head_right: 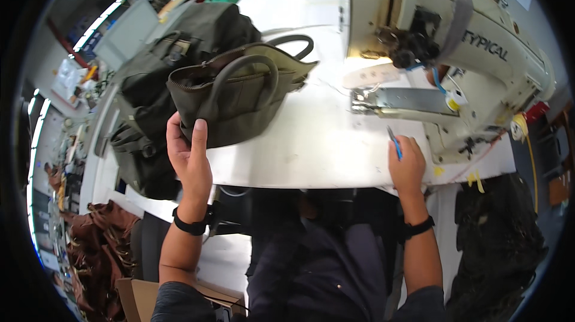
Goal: The person sews a zipper onto a green canvas bag using an industrial sewing machine. They align the zipper, guide the bag under the needle, and stitch along the edge. The person also uses a seam ripper to remove threads and adjusts the bag's position multiple times.
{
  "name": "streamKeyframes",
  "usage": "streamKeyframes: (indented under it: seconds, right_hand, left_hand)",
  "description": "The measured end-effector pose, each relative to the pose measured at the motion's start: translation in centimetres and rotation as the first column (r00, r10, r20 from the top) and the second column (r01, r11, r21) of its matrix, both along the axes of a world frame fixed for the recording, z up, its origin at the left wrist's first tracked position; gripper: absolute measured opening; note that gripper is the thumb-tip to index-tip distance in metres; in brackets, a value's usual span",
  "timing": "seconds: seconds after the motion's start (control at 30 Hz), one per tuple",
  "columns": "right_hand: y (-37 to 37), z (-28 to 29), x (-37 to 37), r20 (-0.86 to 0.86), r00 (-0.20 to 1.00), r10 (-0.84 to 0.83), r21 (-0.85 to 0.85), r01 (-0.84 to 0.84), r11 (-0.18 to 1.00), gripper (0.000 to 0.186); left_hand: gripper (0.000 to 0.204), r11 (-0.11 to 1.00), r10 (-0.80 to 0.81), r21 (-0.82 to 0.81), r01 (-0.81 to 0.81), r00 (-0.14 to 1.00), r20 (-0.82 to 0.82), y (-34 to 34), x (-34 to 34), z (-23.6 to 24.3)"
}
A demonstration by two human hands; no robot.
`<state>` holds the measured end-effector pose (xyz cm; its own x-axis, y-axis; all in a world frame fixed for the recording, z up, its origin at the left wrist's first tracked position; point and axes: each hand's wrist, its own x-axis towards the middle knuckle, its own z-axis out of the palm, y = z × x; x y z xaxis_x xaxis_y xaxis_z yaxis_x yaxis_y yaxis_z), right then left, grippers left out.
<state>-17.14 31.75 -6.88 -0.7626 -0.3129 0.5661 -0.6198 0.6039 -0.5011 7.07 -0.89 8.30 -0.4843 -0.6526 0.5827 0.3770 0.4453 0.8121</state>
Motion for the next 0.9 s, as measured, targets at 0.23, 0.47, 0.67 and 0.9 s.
streamKeyframes:
  seconds: [0.23, 0.47, 0.67, 0.9]
  right_hand:
    - [-0.8, 0.3, 0.3, -0.002, 1.0, 0.002, -0.022, -0.002, 1.0, 0.013]
    - [-0.8, 0.5, 0.0, -0.038, 0.999, -0.007, -0.042, 0.005, 0.999, 0.013]
    - [-0.6, 0.3, 0.3, -0.001, 1.0, -0.008, -0.052, 0.008, 0.999, 0.012]
    - [-0.5, 0.7, 0.6, 0.008, 1.0, 0.0, -0.062, 0.001, 0.998, 0.011]
  left_hand:
    - [0.02, 0.953, 0.04, 0.301, -0.04, 0.999, 0.006, -4.0, 5.1, -3.3]
    - [0.039, 0.882, -0.02, 0.47, -0.031, 0.995, 0.103, -5.8, 8.2, -4.3]
    - [0.042, 0.973, 0.128, 0.152, -0.176, 0.951, 0.281, -4.3, 9.5, -4.7]
    - [0.053, 0.986, 0.073, -0.167, -0.022, 0.949, 0.308, -4.8, 10.6, -2.9]
